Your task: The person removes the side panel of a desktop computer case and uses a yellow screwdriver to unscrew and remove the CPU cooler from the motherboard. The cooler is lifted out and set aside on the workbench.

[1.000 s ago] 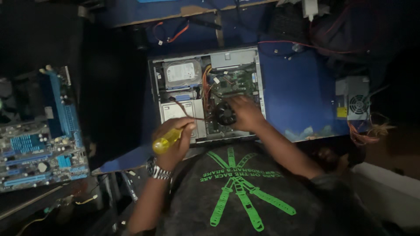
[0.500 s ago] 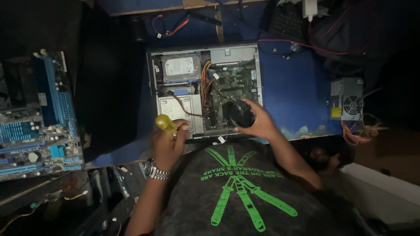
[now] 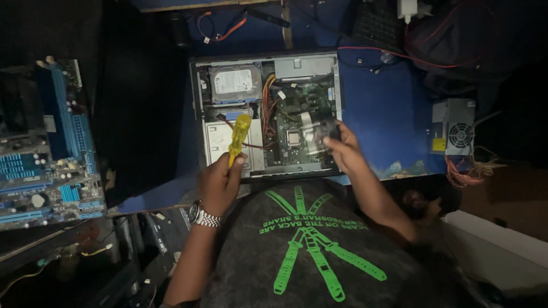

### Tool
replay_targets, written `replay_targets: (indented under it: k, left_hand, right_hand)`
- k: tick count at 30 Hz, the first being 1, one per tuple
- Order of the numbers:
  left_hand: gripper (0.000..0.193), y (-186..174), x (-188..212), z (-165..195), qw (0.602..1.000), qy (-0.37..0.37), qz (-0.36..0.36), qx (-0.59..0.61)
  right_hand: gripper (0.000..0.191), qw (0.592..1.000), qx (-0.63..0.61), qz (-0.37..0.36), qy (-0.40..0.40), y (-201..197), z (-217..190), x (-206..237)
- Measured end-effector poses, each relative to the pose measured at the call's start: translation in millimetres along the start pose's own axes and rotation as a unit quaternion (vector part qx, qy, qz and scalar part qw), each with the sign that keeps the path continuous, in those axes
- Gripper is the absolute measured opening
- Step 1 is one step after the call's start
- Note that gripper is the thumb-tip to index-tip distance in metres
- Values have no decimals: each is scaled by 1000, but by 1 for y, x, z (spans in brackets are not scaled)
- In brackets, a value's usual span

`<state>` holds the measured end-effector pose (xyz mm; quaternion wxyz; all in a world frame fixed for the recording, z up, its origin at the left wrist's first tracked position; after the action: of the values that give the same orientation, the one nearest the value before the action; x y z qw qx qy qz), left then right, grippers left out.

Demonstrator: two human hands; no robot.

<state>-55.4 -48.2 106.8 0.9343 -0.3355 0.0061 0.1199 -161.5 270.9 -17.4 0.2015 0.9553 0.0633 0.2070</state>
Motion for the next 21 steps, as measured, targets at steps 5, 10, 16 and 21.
replay_targets:
  k: [5, 10, 16, 21]
  left_hand:
    - [30, 11, 0, -6, 997, -70, -39, -7]
    - [32, 17, 5, -13, 994, -87, -62, -27]
    - [28, 18, 5, -14, 995, -69, -65, 12]
    - [28, 20, 4, -13, 995, -65, -67, 31]
  right_hand:
    - [71, 998, 47, 29, 7, 4, -9, -18]
    - [80, 966, 251, -23, -60, 12, -24, -22]
    - [66, 952, 297, -62, -30, 32, -22, -30]
    - [65, 937, 295, 70, 175, 39, -12, -50]
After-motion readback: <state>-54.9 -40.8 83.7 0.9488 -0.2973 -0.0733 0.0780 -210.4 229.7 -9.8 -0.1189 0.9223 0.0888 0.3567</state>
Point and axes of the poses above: each hand's wrist, its own x-axis away from the middle knuckle, its own y-axis out of the palm, z = x × y, the point moved 3 cm from there along -x, towards the middle knuckle, and after that the axes turned 5 degrees about z, right-handed, at the moved point
